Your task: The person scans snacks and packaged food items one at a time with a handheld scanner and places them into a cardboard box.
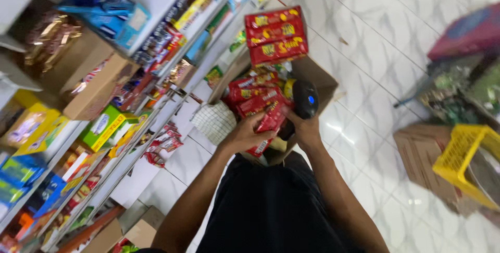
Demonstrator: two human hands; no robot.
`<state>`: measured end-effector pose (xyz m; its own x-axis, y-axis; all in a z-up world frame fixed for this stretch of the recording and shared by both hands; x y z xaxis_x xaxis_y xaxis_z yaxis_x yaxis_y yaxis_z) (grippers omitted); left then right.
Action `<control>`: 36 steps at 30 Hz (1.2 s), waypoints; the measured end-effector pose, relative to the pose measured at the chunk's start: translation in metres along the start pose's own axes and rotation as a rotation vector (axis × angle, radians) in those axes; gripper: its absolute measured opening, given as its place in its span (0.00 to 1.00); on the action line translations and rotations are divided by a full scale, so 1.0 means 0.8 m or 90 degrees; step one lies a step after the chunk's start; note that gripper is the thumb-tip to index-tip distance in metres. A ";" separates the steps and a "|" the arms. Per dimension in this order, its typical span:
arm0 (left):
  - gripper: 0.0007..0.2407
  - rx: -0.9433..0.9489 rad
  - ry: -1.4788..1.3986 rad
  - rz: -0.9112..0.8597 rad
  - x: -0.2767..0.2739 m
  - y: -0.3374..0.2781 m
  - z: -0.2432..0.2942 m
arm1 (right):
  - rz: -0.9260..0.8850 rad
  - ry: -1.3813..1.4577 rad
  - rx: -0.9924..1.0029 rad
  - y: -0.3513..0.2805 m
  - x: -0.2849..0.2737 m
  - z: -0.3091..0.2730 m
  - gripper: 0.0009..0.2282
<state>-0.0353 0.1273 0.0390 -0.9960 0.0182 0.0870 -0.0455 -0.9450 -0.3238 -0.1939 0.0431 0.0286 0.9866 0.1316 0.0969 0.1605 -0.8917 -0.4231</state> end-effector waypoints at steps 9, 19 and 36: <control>0.15 -0.072 -0.155 0.018 0.000 -0.014 -0.009 | -0.136 -0.013 -0.061 0.015 0.017 -0.030 0.12; 0.12 0.030 -0.571 0.509 -0.082 -0.008 -0.055 | -0.199 -0.088 0.009 -0.003 0.020 -0.017 0.10; 0.07 0.074 -0.535 0.426 -0.005 -0.004 0.000 | -0.116 -0.028 -0.136 -0.009 0.044 -0.060 0.11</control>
<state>-0.0313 0.1299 0.0398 -0.4425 -0.7009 0.5594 0.5399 -0.7063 -0.4578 -0.1616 0.0332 0.0781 0.9432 0.3122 0.1135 0.3296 -0.9220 -0.2031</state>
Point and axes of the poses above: each hand's wrist, its own y-axis towards the middle knuckle, its own x-axis out of the palm, z = x × y, the point moved 7 cm from there along y, towards the middle knuckle, and after that the axes turned 4 degrees about z, right-handed, at the moved point
